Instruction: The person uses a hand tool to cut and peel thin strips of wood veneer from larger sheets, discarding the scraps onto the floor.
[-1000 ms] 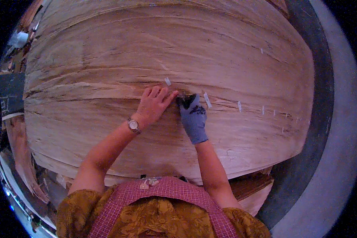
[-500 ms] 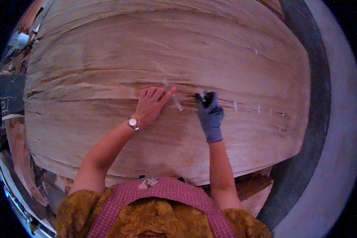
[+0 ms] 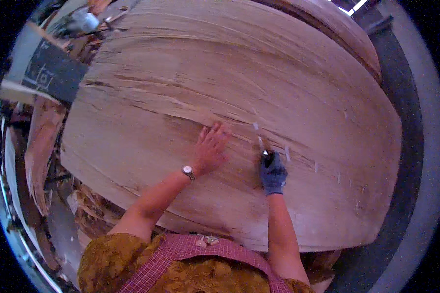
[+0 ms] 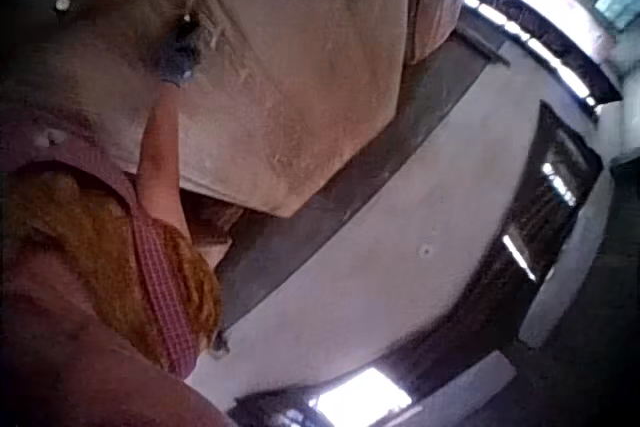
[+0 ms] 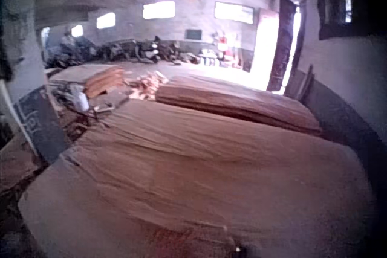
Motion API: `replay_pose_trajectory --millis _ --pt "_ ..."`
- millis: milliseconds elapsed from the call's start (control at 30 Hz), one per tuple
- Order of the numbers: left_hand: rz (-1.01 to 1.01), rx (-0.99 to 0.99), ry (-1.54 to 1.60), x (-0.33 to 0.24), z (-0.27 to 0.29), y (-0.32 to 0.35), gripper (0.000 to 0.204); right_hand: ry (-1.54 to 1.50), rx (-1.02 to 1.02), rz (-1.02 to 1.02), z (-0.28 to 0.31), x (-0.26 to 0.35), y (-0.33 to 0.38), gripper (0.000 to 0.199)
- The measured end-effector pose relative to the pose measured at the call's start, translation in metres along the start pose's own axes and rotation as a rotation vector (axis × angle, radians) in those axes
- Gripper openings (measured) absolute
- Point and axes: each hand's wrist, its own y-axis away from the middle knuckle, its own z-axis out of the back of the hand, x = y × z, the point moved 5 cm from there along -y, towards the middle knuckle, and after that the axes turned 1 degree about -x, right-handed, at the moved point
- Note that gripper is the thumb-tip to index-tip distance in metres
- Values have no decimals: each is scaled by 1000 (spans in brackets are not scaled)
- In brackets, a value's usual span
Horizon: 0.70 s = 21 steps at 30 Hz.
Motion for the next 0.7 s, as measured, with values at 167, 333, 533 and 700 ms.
replay_pose_trajectory --millis 167,333,533,700 --pt "257 1 -113 15 24 93 83 51 -24 12 3 11 2 24" --pt "554 -106 -373 33 84 205 81 43 -110 132 14 14 4 25" --pt "612 -51 -326 69 96 266 77 66 -129 219 10 38 16 17" --pt "636 47 -238 76 102 263 74 84 42 494 -39 165 73 23"
